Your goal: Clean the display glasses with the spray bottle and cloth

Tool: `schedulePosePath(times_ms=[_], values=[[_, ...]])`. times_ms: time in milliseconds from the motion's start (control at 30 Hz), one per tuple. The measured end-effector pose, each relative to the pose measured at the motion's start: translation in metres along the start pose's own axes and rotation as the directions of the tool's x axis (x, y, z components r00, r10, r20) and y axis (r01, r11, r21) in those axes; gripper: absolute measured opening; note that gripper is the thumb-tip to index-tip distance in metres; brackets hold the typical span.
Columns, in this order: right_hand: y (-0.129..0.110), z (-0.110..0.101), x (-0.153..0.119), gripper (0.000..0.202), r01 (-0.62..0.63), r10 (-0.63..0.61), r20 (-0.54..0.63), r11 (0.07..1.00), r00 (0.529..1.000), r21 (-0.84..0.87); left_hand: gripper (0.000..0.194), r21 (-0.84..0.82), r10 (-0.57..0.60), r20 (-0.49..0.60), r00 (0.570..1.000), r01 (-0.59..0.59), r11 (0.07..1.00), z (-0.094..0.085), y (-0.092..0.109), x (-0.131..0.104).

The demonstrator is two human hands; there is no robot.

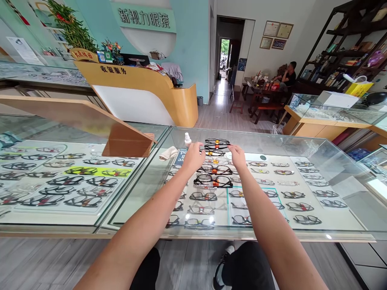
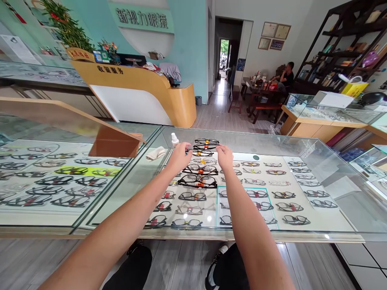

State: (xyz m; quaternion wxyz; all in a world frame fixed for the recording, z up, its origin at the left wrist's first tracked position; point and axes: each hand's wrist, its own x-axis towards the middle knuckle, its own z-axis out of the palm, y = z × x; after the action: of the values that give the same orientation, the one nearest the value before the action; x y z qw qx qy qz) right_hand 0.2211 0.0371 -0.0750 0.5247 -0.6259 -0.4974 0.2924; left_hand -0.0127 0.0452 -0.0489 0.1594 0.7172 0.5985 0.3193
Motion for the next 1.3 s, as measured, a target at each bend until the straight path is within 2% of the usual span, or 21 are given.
schedulePosePath(times_ms=[233, 367, 467, 600, 733, 867, 1100, 1300], values=[[0.0, 0.007, 0.003, 0.038, 0.075, -0.075, 0.003, 0.991, 0.997, 0.113, 0.029, -0.068, 0.039, 0.005, 0.999, -0.039, 0.997, 0.005, -0.004, 0.001], [-0.005, 0.006, -0.001, 0.036, 0.126, -0.125, -0.013, 0.987, 0.992, 0.098, 0.029, -0.141, 0.08, 0.057, 0.995, -0.071, 0.988, 0.008, -0.005, 0.001], [-0.014, 0.004, -0.007, 0.033, 0.198, -0.198, -0.017, 0.979, 0.98, 0.037, 0.031, -0.08, 0.151, 0.041, 0.988, -0.148, 0.986, 0.005, -0.002, 0.0], [-0.029, 0.003, -0.017, 0.035, 0.401, -0.401, 0.034, 0.899, 0.915, -0.174, 0.033, 0.035, 0.304, -0.007, 0.953, -0.303, 0.952, -0.002, 0.005, -0.002], [-0.039, 0.006, -0.027, 0.036, 0.53, -0.52, 0.119, 0.794, 0.846, -0.297, 0.045, 0.077, 0.339, 0.088, 0.937, -0.346, 0.935, -0.007, 0.01, -0.005], [-0.043, 0.008, -0.034, 0.037, 0.587, -0.572, 0.152, 0.739, 0.806, -0.33, 0.053, 0.096, 0.319, 0.136, 0.938, -0.334, 0.938, -0.006, 0.008, -0.005], [-0.047, 0.008, -0.037, 0.036, 0.641, -0.618, 0.19, 0.685, 0.763, -0.345, 0.051, 0.086, 0.321, 0.103, 0.941, -0.33, 0.94, -0.006, 0.005, -0.002], [-0.056, 0.005, -0.041, 0.04, 0.679, -0.658, 0.193, 0.654, 0.728, -0.334, 0.057, 0.075, 0.353, 0.086, 0.932, -0.359, 0.93, -0.011, 0.013, -0.006]])
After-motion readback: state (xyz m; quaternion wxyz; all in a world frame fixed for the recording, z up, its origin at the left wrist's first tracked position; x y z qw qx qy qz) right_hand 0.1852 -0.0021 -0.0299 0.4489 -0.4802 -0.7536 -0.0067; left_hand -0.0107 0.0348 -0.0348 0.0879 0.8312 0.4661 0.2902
